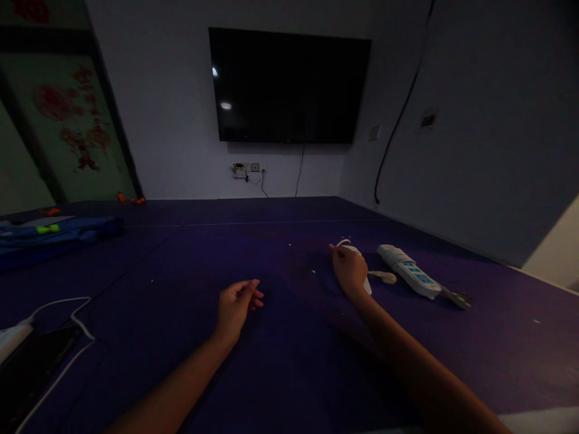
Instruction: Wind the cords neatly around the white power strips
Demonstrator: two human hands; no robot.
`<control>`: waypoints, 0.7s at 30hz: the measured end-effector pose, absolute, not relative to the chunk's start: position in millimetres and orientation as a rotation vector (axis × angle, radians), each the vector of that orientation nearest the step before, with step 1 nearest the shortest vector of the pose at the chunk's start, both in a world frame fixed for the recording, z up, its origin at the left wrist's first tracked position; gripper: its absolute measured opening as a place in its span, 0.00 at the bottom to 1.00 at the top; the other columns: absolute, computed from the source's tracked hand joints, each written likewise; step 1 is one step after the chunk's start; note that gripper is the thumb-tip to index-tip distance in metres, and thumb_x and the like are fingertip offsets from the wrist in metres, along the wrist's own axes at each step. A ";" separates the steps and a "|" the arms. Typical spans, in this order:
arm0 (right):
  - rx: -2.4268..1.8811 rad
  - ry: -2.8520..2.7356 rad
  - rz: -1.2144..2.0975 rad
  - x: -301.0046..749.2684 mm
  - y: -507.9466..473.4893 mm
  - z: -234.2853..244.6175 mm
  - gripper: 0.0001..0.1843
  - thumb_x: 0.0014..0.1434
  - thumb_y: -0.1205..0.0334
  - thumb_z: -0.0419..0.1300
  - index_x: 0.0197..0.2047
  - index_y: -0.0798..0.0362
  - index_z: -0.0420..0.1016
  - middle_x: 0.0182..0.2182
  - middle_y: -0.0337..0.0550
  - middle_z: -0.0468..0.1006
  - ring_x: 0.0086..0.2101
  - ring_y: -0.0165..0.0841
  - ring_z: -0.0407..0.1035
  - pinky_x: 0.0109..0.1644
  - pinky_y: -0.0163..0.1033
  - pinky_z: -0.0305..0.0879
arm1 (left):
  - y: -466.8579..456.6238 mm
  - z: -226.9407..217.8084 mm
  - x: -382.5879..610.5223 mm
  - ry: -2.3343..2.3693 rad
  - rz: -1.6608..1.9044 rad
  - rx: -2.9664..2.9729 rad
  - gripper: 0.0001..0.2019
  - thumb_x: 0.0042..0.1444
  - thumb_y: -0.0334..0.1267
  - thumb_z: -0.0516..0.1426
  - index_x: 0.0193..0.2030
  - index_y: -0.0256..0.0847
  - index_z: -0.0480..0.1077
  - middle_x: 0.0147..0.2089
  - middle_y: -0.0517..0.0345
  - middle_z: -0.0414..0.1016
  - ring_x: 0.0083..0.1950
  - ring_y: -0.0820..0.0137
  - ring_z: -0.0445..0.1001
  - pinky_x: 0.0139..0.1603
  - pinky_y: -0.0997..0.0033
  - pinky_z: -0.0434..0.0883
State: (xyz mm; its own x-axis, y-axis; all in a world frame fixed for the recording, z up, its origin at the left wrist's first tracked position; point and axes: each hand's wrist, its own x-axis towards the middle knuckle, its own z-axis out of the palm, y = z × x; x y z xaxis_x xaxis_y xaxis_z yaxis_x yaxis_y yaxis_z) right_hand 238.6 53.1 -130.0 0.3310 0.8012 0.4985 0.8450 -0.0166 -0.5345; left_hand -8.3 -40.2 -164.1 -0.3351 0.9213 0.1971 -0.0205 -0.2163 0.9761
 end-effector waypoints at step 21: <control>-2.228 -1.629 -0.134 288.3 75.5 -151.2 0.44 0.53 0.41 0.58 0.66 0.54 0.53 0.49 0.61 0.72 0.49 0.53 0.70 0.48 0.53 0.63 | -42.6 -162.8 -6.5 1.296 1.562 1.142 0.13 0.45 0.45 0.63 0.29 0.35 0.76 0.32 0.49 0.80 0.22 0.74 0.72 0.22 0.76 0.64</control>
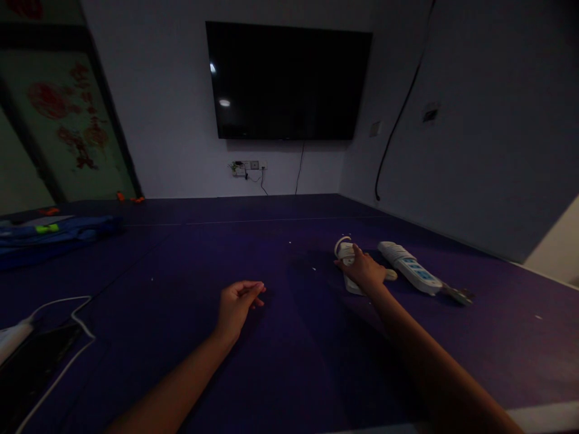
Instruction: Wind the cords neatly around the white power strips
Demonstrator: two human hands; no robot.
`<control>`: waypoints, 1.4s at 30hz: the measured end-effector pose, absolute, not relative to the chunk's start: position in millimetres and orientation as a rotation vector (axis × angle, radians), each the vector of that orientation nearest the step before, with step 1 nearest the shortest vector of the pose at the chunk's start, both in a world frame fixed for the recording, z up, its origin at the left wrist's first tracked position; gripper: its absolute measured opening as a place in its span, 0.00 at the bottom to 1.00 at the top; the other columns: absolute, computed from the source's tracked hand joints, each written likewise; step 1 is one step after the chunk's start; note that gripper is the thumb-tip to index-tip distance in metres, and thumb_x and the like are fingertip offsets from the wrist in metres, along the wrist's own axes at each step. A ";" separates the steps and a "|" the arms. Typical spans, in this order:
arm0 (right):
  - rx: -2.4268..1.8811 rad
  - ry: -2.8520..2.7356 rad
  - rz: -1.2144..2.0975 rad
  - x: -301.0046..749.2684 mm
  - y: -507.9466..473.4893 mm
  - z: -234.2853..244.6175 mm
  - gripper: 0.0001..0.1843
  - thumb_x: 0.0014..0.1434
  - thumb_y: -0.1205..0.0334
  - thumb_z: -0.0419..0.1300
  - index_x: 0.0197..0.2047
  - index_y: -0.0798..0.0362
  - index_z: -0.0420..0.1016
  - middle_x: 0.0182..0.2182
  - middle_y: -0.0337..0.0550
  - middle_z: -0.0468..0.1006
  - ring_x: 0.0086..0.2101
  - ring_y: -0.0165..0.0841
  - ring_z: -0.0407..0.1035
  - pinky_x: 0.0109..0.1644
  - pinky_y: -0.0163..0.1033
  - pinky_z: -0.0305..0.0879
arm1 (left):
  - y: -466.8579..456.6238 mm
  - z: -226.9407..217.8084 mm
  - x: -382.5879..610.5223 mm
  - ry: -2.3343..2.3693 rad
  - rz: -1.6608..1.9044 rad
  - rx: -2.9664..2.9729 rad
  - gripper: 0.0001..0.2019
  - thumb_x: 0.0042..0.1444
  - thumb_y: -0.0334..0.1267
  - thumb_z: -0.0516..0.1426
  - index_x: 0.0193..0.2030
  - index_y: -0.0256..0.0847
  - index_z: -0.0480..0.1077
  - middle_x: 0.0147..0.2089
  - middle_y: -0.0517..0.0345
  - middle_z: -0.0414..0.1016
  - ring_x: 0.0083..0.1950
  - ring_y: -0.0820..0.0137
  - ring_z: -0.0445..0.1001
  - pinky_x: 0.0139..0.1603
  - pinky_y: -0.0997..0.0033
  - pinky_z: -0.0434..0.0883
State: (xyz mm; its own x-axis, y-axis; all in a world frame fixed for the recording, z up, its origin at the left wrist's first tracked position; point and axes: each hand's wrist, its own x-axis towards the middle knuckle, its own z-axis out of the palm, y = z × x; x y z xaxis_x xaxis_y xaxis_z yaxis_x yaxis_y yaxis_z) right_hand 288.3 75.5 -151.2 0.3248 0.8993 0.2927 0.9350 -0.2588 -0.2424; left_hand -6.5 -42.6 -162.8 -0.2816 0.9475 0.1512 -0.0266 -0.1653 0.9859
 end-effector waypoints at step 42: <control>-2.066 -1.454 -0.109 291.4 76.5 -147.6 0.35 0.53 0.48 0.58 0.61 0.57 0.65 0.45 0.59 0.76 0.47 0.50 0.72 0.46 0.46 0.65 | -40.5 -164.7 -5.0 1.264 1.562 1.091 0.21 0.50 0.55 0.58 0.26 0.34 0.74 0.25 0.50 0.77 0.19 0.74 0.71 0.21 0.76 0.63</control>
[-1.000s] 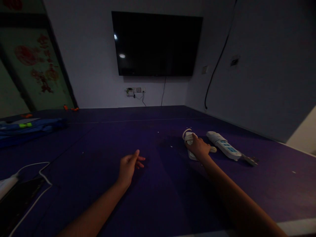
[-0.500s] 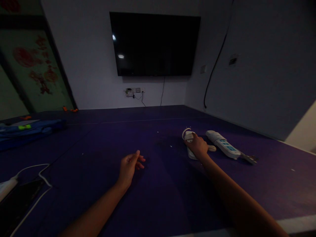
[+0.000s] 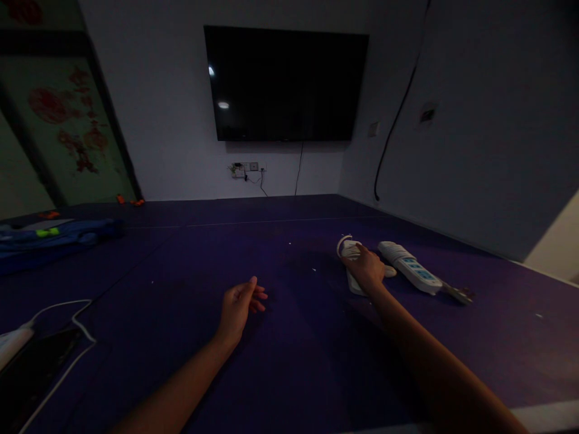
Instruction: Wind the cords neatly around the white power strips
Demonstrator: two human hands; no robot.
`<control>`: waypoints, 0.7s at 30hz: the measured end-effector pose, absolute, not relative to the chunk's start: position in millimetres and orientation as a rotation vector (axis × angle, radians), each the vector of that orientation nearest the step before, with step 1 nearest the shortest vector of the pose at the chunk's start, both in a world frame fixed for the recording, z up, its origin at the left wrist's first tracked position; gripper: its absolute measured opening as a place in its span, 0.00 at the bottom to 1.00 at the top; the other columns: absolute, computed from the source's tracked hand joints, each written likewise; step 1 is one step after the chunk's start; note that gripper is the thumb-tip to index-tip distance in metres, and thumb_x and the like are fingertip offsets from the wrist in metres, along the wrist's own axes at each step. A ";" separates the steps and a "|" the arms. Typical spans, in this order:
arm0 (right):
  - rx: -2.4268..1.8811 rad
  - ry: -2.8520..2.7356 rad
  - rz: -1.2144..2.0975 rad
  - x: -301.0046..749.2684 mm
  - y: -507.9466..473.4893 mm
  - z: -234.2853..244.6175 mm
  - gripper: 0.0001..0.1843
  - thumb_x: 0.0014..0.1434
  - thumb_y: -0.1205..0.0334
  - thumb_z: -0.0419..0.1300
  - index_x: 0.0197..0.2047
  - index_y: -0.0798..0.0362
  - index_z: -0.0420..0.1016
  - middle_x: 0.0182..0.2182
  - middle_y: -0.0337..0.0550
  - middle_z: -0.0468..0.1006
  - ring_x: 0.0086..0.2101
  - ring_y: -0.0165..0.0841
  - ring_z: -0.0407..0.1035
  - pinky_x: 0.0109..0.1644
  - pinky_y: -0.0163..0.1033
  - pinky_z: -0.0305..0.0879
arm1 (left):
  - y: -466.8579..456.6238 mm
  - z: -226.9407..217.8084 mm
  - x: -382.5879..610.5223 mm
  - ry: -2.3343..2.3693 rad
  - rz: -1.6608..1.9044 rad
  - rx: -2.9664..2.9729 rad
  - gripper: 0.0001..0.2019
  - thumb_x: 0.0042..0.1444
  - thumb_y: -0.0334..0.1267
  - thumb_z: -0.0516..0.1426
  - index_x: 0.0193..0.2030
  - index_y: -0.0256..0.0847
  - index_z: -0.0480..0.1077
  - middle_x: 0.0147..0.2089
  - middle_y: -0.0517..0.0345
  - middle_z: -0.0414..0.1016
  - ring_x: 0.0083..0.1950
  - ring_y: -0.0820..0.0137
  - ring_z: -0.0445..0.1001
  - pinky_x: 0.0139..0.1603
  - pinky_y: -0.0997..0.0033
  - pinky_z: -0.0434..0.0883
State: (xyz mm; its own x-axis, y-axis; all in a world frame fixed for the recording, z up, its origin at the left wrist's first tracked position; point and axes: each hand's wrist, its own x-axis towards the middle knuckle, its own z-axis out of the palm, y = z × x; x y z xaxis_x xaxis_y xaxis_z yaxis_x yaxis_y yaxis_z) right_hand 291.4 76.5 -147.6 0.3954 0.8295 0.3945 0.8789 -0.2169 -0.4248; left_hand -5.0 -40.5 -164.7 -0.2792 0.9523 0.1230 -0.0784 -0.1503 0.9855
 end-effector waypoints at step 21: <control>-1.547 -0.997 -0.259 282.3 51.0 -100.4 0.36 0.48 0.51 0.62 0.59 0.57 0.68 0.51 0.54 0.75 0.49 0.46 0.69 0.53 0.48 0.62 | -41.7 -163.3 -3.6 1.241 1.546 1.096 0.23 0.50 0.56 0.57 0.27 0.34 0.73 0.24 0.51 0.77 0.19 0.74 0.71 0.21 0.76 0.62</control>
State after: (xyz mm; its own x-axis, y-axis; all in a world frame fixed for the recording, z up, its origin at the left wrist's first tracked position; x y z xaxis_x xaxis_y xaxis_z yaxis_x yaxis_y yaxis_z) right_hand 282.3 51.0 -100.4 0.6053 0.4398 0.6634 0.7069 0.0861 -0.7020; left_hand -3.6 -41.7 -163.3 -0.2562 0.9591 0.1205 -0.0901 -0.1478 0.9849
